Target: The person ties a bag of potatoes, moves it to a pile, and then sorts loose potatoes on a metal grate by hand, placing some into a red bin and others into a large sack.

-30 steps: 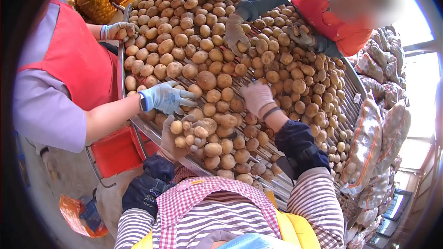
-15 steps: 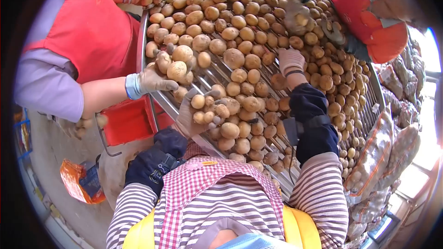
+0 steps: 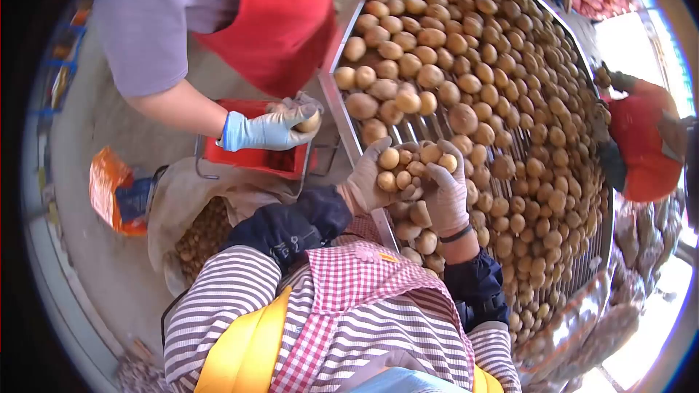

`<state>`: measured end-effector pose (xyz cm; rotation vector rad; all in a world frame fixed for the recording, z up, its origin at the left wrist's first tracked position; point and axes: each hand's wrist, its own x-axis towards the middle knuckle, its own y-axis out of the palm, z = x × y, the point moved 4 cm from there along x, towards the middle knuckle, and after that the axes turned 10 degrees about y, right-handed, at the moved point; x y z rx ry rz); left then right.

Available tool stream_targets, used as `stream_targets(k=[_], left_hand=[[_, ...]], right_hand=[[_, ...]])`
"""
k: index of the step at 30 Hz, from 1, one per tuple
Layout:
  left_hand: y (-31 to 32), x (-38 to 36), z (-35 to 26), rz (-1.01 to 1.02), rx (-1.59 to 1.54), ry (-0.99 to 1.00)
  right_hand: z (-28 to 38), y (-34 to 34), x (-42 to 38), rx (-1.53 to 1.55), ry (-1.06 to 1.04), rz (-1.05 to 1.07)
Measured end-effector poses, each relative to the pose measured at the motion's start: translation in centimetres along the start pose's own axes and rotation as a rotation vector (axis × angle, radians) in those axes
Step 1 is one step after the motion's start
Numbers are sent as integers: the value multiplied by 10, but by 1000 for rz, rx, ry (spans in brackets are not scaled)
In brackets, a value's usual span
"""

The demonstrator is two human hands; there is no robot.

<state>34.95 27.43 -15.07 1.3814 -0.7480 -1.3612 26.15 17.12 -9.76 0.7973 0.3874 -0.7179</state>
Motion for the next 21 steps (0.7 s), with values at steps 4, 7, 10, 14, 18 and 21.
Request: stream_targets(k=[4, 7, 10, 14, 18, 21], left_hand=[[-12, -51, -36, 32, -22, 166], [-31, -109, -92, -248, 154, 451], [-69, -137, -143, -296, 94, 680], [-95, -174, -162, -1036, 341, 861], [-81, -136, -114, -598, 1200, 1024], [8, -94, -45, -52, 2188, 1156]], right_hand=[[-14, 54, 9, -298, 169, 170], [-49, 120, 38, -633, 57, 458], [-84, 146, 58, -969, -340, 555], [-48, 133, 18, -1217, -620, 468], [-1, 44, -25, -1518, -837, 142], [13, -40, -74, -1703, -891, -132]])
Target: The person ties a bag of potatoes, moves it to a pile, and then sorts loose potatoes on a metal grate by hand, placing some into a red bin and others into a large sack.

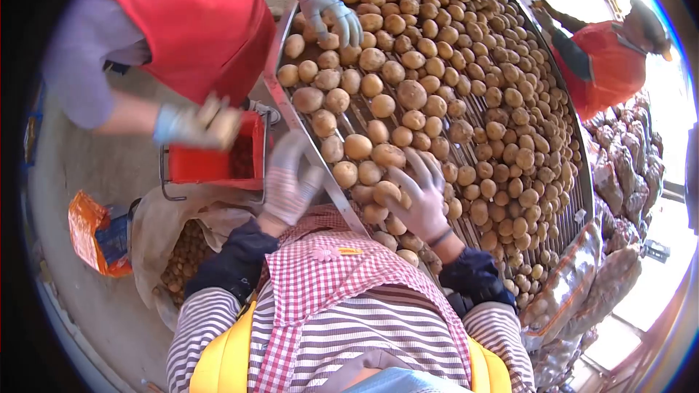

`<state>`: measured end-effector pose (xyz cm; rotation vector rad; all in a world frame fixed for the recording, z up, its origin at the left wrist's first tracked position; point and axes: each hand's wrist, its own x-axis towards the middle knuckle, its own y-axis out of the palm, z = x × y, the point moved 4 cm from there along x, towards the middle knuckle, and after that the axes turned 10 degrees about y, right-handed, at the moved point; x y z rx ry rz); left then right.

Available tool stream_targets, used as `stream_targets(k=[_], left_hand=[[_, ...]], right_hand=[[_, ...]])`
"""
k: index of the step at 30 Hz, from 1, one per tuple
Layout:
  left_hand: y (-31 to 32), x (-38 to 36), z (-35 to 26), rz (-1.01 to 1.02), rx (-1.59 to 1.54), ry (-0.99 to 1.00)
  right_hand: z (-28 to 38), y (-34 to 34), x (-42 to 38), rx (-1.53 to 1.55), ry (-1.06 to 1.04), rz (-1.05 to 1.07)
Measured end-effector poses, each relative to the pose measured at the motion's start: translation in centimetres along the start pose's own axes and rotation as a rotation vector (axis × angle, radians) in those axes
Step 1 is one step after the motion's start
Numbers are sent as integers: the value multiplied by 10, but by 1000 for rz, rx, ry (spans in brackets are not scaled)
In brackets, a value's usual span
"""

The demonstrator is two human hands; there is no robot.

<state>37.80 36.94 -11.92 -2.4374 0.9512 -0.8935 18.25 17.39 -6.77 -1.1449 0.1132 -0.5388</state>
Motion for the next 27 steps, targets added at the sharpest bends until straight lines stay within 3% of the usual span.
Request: stream_targets(k=[3, 6, 9, 11, 14, 16, 18, 19, 23, 27], left_hand=[[51, 28, -54, 462, -174, 280], [108, 13, -75, 726, -79, 498], [139, 32, -85, 873, 101, 475], [153, 48, -86, 909, 137, 509], [167, 62, -86, 848, 141, 583], [175, 81, -77, 849, 193, 469], [182, 95, -57, 718, 229, 488], [189, 106, -38, 592, 439, 651], [188, 165, 18, 553, 421, 298], [187, 236, 32, 608, 726, 183]], right_hand=[[-36, -23, -87, -115, 177, 50], [-46, -26, -155, -158, 249, 143], [-45, -14, -165, -211, 387, 97], [-41, -11, -141, -182, 404, 15], [-41, 5, -88, 3, 360, 98], [-54, 12, -53, 37, 344, -17], [-75, 32, -20, -26, 345, -15], [-79, 36, 2, -34, 328, -22], [-103, 43, 96, -162, 251, -163], [-127, 52, 142, -100, 367, -146]])
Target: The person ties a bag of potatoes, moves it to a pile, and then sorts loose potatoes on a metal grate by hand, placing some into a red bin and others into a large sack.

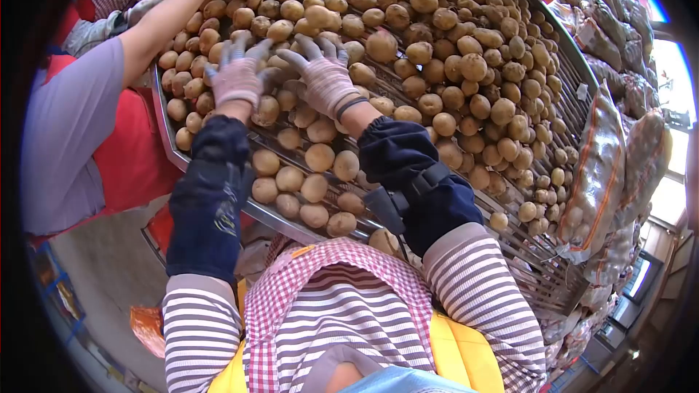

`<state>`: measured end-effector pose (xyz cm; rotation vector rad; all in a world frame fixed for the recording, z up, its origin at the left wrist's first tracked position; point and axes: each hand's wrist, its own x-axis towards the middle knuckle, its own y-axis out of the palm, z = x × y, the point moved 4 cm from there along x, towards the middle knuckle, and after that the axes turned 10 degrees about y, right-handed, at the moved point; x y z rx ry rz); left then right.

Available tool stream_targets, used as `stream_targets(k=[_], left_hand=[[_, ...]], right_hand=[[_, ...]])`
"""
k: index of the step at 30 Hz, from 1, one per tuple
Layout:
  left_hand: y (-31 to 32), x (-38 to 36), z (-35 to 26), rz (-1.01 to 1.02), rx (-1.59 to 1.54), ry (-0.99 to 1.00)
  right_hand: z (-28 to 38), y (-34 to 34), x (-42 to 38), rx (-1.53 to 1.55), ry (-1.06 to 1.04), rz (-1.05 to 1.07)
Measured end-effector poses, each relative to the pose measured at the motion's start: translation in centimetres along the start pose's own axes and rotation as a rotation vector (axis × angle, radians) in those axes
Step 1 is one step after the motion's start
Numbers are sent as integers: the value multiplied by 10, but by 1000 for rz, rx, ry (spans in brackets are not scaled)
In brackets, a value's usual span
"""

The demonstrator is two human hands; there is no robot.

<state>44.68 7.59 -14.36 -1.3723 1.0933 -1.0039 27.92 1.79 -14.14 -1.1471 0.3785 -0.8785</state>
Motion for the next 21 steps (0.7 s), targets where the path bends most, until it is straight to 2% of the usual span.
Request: stream_targets(k=[1, 2, 4, 5, 7, 9, 11, 12, 13, 14, 15, 16, 17, 19, 21], left_hand=[[-4, 6, 11, 56, 30, -65], [-3, 4, 17, 56, 31, -61], [-10, -4, 24, -134, 156, -93], [-10, -10, 17, -241, 195, 35], [-20, -22, -24, -236, 3, 244], [-21, -34, -77, -100, -172, 495], [-20, -54, -136, 13, -241, 646], [0, -65, -152, 0, -277, 679], [15, -69, -170, -19, -311, 728], [5, -66, -168, 52, -270, 725], [2, -64, -160, 13, -355, 727], [4, -63, -151, 31, -363, 699], [-1, -66, -143, 55, -373, 667], [-18, -76, -124, 60, -328, 653], [-20, -87, -104, 68, -281, 635]], right_hand=[[-4, -9, -2, -1, 3, -5], [-10, -33, -9, 78, 5, -109], [-37, -80, -42, 145, 17, -298], [-55, -107, -67, 133, 28, -384], [-93, -134, -120, 99, 239, -476], [-127, -127, -169, -7, 450, -470], [-121, -114, -183, -62, 507, -475], [-114, -109, -176, -43, 530, -330], [-76, -104, -165, -88, 410, -360], [-59, -105, -164, -85, 320, -354], [-56, -96, -164, 158, 265, -281], [-47, -84, -171, 546, 263, -140], [-33, -82, -179, 602, 239, -72], [-24, -111, -189, 231, 93, -82], [-60, -125, -192, 101, 187, -167]])
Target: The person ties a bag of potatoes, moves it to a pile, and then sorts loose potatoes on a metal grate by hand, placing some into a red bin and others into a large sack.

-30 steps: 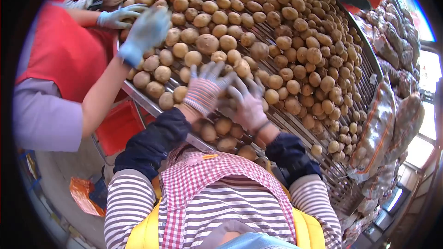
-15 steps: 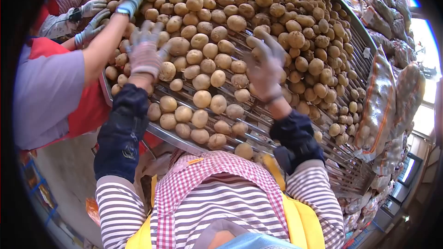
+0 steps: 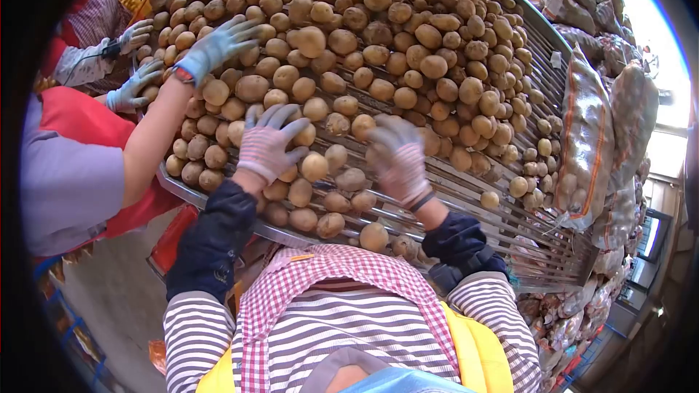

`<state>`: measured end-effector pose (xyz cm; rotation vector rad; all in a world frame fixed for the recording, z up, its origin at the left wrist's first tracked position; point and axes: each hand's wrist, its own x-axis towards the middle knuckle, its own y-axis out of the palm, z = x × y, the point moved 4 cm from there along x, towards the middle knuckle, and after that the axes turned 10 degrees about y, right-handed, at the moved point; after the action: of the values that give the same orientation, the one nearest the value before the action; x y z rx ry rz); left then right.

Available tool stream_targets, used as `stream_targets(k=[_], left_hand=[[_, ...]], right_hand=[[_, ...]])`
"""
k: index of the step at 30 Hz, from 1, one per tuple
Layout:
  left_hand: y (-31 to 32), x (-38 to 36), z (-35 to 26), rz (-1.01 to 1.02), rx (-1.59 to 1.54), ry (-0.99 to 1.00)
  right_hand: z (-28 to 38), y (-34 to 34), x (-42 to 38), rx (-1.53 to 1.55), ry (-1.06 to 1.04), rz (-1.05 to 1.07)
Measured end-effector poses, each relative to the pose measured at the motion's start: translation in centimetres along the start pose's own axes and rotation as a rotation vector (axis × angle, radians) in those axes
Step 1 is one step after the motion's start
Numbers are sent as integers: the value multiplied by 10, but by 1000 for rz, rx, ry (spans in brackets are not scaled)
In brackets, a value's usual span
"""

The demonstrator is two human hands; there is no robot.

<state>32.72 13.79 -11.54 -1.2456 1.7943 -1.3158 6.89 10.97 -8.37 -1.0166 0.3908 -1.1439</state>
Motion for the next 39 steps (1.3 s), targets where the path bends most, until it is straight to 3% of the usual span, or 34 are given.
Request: stream_targets(k=[2, 6, 8, 12, 18, 20, 25, 31, 34, 36, 37, 39], left_hand=[[-2, -23, 14, -139, -92, -82], [10, -53, 19, -276, 67, -75], [13, -55, 16, -287, 87, -72], [13, -56, 16, -305, 73, -83], [14, -73, 18, -297, 54, -83], [16, -84, 15, -348, 73, -85], [17, -86, 14, -305, 3, -140], [3, -74, -10, -404, 21, -149], [-8, -59, -47, -525, -159, 18], [14, -62, -61, -419, -1154, -358], [15, -61, -65, -421, -1157, -354], [38, -61, -78, -113, -1708, -575]], right_hand=[[-46, -9, 9, -220, 194, -32], [-52, 0, 31, -356, 146, 117], [-49, 25, 38, -631, 120, 234], [-53, 37, 49, -500, 31, 321], [-60, 24, 32, -520, -108, 261], [-68, 23, 24, -611, 109, 424], [-79, 18, -40, -503, 93, 144], [-70, -17, -88, -693, -9, 300], [-77, -24, -100, -762, -22, 379], [-69, -28, -99, -582, 25, 360], [-58, -29, -95, -304, 69, 249], [-19, -24, -78, 23, 125, 126]])
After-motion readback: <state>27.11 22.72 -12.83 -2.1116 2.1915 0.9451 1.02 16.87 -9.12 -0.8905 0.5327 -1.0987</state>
